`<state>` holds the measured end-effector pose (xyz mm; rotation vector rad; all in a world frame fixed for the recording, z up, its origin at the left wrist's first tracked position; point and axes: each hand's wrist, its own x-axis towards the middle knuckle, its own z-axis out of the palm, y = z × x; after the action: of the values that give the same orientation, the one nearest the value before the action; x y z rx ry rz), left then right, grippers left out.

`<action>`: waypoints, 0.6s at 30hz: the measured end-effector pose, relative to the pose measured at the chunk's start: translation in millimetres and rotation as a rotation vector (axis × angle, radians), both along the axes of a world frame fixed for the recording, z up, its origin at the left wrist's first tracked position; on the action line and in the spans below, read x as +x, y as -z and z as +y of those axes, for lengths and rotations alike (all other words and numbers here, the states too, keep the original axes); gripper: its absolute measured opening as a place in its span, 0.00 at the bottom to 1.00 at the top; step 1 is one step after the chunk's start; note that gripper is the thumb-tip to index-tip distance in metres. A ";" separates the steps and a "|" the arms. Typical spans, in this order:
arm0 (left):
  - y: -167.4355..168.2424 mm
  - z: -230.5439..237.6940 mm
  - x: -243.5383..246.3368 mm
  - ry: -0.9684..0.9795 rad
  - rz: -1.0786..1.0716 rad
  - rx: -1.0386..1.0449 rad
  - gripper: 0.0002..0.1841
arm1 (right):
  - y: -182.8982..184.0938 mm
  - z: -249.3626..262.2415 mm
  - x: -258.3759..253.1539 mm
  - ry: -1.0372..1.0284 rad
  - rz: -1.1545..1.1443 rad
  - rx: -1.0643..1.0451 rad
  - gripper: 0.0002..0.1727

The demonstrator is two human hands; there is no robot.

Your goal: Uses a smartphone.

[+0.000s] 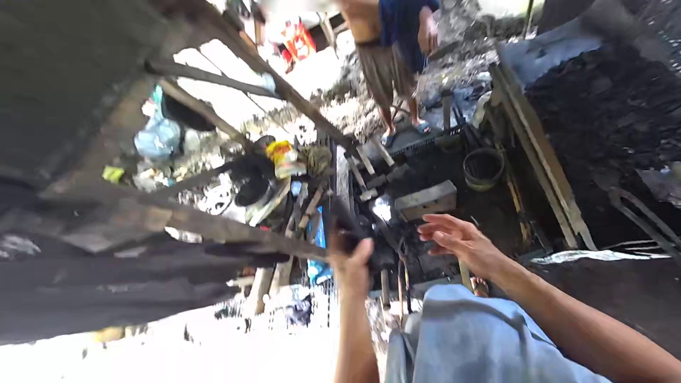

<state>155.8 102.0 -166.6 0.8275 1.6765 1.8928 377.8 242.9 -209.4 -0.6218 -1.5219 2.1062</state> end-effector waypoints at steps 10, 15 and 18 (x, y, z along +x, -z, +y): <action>82.4 1.2 92.0 0.123 -0.115 -0.255 0.51 | 33.9 -37.8 3.6 -0.212 -0.026 -0.508 0.33; 90.7 -10.2 81.2 0.147 -0.209 -0.137 0.34 | 35.6 -35.3 2.3 -0.181 -0.071 -0.566 0.26; 91.2 -13.1 76.7 0.074 -0.284 -0.106 0.24 | 33.0 -33.8 2.1 -0.168 -0.093 -0.562 0.32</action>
<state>232.5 88.9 -257.8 0.5426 1.5343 1.7612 379.8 209.1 -242.4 -0.8125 -1.0436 2.6928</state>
